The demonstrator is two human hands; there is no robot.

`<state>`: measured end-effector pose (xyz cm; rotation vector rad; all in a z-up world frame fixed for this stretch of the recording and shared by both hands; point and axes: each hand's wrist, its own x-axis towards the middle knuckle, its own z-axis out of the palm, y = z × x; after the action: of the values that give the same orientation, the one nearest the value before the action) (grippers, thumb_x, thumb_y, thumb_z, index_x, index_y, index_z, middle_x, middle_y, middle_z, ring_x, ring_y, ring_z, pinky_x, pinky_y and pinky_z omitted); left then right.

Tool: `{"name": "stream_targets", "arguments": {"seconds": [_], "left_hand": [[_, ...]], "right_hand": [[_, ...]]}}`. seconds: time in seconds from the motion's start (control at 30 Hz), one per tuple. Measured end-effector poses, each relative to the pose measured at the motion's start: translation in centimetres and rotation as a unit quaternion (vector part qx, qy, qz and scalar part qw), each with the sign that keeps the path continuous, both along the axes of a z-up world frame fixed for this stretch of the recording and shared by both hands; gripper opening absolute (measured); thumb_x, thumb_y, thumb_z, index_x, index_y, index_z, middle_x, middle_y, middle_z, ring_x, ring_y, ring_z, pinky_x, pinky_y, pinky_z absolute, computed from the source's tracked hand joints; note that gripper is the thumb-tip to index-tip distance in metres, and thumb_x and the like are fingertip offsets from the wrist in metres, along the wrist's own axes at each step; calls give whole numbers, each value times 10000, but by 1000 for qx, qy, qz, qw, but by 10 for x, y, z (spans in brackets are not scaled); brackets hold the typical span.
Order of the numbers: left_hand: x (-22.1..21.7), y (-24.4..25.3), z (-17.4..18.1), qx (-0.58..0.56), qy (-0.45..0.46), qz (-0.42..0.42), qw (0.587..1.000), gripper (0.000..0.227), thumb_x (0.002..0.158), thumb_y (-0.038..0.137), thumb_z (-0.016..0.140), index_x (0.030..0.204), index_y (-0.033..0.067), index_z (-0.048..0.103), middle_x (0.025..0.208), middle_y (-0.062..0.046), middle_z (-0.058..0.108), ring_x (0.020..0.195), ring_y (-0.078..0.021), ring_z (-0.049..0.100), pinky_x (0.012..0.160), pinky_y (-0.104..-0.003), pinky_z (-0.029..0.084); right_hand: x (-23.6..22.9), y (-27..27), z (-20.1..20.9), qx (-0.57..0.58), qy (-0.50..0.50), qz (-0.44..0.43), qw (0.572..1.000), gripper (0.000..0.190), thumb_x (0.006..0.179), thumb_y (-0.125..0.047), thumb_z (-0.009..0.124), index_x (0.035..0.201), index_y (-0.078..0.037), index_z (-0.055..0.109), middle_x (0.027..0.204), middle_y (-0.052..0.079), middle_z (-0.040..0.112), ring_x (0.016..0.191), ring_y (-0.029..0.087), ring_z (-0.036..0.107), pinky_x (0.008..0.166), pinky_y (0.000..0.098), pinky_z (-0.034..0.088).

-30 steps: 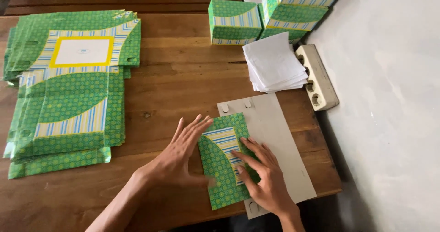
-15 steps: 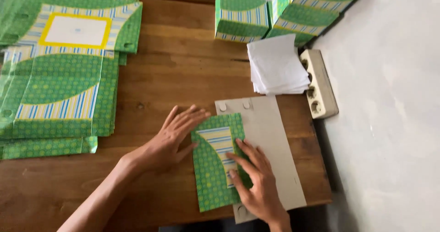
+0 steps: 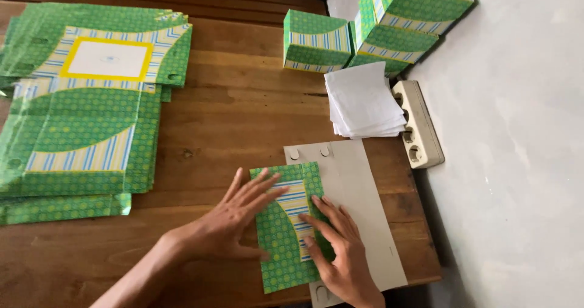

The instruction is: The person assembles a flat-packed cardboard box by folding along pre-scored lines and securing the side flaps with adhesive tabs. The person then folds the top flaps to complete the box.

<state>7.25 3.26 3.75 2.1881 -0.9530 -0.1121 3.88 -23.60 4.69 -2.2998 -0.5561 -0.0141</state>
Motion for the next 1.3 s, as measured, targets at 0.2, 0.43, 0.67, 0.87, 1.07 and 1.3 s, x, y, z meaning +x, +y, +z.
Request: {"name": "stream_targets", "arguments": {"seconds": [0.2, 0.43, 0.67, 0.87, 1.07, 1.3], "left_hand": [[-5, -1, 6, -7, -3, -31, 999, 1291, 694, 631, 873, 1639, 122, 155, 1703, -235, 156, 1590, -414, -7, 1200, -640, -162], [19, 2, -19, -29, -79, 127, 988, 641, 894, 265, 764, 1464, 113, 513, 1582, -148, 446, 1493, -341, 359, 1196, -636, 157], [32, 11, -28, -12, -96, 137, 986, 574, 953, 288, 688, 1465, 94, 516, 1583, -149, 473, 1505, -323, 377, 1239, -552, 182], [20, 14, -11, -8, -39, 89, 995, 774, 899, 398, 765, 1533, 118, 419, 1639, -132, 385, 1553, -313, 271, 1240, -606, 14], [12, 11, -6, 1, -49, 66, 997, 1045, 797, 529, 865, 1598, 166, 300, 1714, -194, 136, 1601, -377, 43, 1232, -640, -62], [4, 3, 4, 37, -73, 43, 996, 1371, 626, 783, 836, 1632, 115, 186, 1720, -185, 113, 1599, -346, 28, 1227, -616, -130]], "right_hand": [[-1, 3, 1, 1, 0, -9, 1000, 417, 1005, -350, 545, 1327, -149, 716, 1562, 46, 513, 1500, 252, 387, 1226, 503, 238], [0, 2, 0, 4, 5, -13, 1000, 399, 995, -345, 553, 1311, -175, 730, 1553, 32, 530, 1497, 245, 401, 1229, 513, 226], [-1, 2, 2, 5, 3, 0, 1000, 400, 998, -333, 549, 1324, -173, 716, 1566, 38, 511, 1507, 243, 381, 1233, 509, 220], [0, 2, 7, 16, 8, 7, 1000, 408, 1011, -359, 533, 1307, -148, 719, 1558, 65, 518, 1505, 258, 380, 1234, 499, 199], [0, 1, 7, 19, 11, 15, 1000, 385, 1015, -320, 538, 1314, -139, 701, 1564, 68, 503, 1510, 257, 368, 1244, 503, 188], [0, 1, 7, 15, 2, 14, 1000, 391, 1016, -335, 538, 1314, -143, 704, 1553, 69, 515, 1498, 272, 386, 1238, 509, 212]]}}
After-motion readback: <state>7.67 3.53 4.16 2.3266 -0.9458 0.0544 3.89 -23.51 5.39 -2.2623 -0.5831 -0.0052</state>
